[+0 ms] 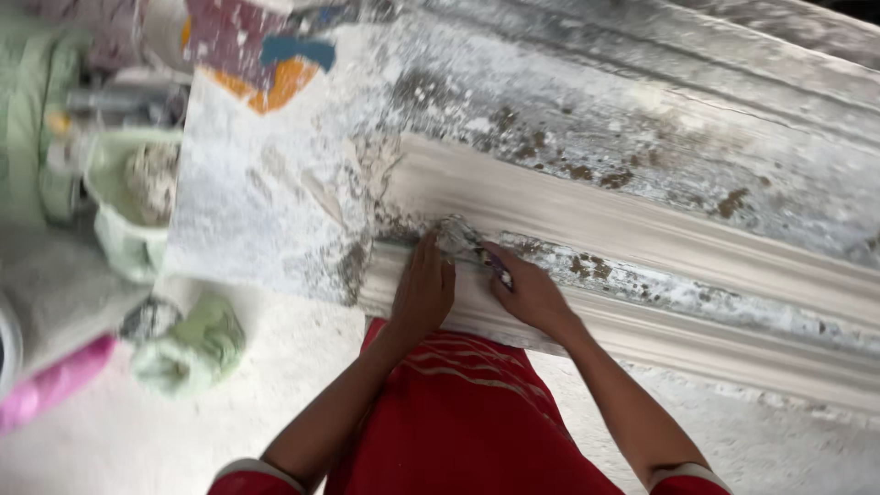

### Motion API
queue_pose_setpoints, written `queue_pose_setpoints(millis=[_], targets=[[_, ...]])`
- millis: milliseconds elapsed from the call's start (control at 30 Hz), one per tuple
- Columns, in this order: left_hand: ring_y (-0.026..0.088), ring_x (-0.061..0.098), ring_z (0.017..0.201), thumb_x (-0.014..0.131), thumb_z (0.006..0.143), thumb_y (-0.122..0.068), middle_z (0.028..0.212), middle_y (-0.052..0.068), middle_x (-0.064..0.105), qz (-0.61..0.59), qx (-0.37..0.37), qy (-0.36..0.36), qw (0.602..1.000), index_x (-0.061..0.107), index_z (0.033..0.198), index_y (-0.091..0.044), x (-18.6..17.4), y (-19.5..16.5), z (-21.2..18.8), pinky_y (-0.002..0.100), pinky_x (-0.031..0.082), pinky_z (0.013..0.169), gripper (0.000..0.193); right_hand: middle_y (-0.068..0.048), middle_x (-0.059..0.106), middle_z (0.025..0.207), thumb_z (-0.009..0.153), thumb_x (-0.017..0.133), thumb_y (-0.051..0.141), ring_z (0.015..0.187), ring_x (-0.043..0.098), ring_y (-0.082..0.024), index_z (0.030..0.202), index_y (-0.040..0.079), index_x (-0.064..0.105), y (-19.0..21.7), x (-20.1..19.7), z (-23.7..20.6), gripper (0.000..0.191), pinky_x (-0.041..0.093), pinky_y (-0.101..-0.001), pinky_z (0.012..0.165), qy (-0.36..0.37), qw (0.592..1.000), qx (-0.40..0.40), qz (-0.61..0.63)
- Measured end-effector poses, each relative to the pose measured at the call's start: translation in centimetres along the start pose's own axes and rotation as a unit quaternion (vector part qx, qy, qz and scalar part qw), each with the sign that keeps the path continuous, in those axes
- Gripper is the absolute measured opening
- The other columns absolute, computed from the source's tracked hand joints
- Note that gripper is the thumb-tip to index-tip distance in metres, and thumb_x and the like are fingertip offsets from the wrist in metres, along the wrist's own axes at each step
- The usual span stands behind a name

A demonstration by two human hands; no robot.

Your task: The person uses a small hand scraper to remove dried plaster residue from the grooved surface of a plaster cornice mold, working along the mold channels and corners section by section, then lifts a long finished molding strip out of the mold.

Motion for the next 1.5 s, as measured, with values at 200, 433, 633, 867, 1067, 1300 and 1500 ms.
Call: queue_pose_setpoints(millis=[200,433,633,867,1067,1300,1500], targets=[[0.045,0.036,0.147,0.055,0.095,-0.013,0.155,0.030,0.039,0.249,0.040,-0.035,0.967,0.043,0.149,0.001,4.1,-3.7,-6.3,0.056,0.033,0.119,0.057,-0.013,0.075,0.113,0.093,0.061,0.025,0.087,0.075,-0.029,0.150,0.024,0.049,-4.6,2.5,-1.5,0.058,0.060,-0.0429,0.076,0.077,0.988,-0.104,-0.082],[0.041,0.042,0.142,0.061,0.087,-0.011,0.150,0.026,0.047,0.334,-0.042,-0.016,0.941,0.051,0.143,0.000,5.5,-2.6,-5.7,0.054,0.034,0.115,0.059,-0.016,0.074,0.112,0.095,0.060,0.027,0.079,0.074,-0.031,0.151,0.019,0.047,-4.1,5.5,-0.3,0.058,0.061,-0.0424,0.067,0.079,0.976,-0.148,-0.137],[0.037,0.061,0.118,0.061,0.096,-0.007,0.126,0.029,0.065,0.335,0.069,0.018,0.939,0.059,0.130,0.007,8.7,-4.5,-3.9,0.047,0.050,0.103,0.037,-0.012,0.076,0.093,0.097,0.057,0.033,0.072,0.074,-0.026,0.151,0.020,0.045,-5.5,2.2,-1.7,0.057,0.062,-0.0402,0.067,0.157,0.969,-0.033,-0.188],[0.033,0.071,0.103,0.063,0.096,-0.005,0.116,0.025,0.071,0.261,0.036,-0.022,0.965,0.061,0.128,0.005,4.0,0.5,-3.7,0.046,0.057,0.093,0.033,-0.013,0.075,0.086,0.097,0.056,0.031,0.070,0.071,-0.026,0.149,0.020,0.051,-0.6,4.1,2.5,0.054,0.059,-0.0416,0.072,0.164,0.948,-0.093,-0.256],[0.035,0.071,0.097,0.064,0.093,-0.018,0.108,0.026,0.072,0.384,0.101,0.015,0.918,0.062,0.118,0.005,8.1,-2.6,-3.7,0.048,0.057,0.085,0.035,-0.013,0.073,0.093,0.097,0.052,0.030,0.060,0.072,-0.021,0.149,0.020,0.050,-1.9,2.8,-0.6,0.053,0.063,-0.0375,0.069,0.142,0.970,-0.126,-0.152],[0.029,0.065,0.105,0.070,0.086,-0.010,0.117,0.021,0.069,0.464,0.032,0.002,0.885,0.061,0.123,0.002,3.9,4.3,-3.8,0.043,0.051,0.094,0.040,-0.016,0.076,0.084,0.100,0.055,0.028,0.061,0.067,-0.022,0.149,0.014,0.051,0.3,8.1,3.4,0.051,0.060,-0.0418,0.064,0.108,0.972,-0.164,-0.126],[0.031,0.067,0.101,0.070,0.091,-0.016,0.107,0.021,0.071,0.416,0.103,-0.007,0.904,0.063,0.118,0.003,7.4,-0.9,-4.4,0.045,0.054,0.092,0.034,-0.013,0.074,0.086,0.099,0.053,0.035,0.053,0.068,-0.018,0.152,0.018,0.046,-1.5,4.5,-0.4,0.056,0.064,-0.0384,0.060,0.139,0.974,-0.119,-0.133]])
Point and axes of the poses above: each hand's wrist, its own z-axis towards the middle knuckle, its own x-axis out of the palm, y = z × x, the point moved 9 cm from there along z, towards the middle knuckle
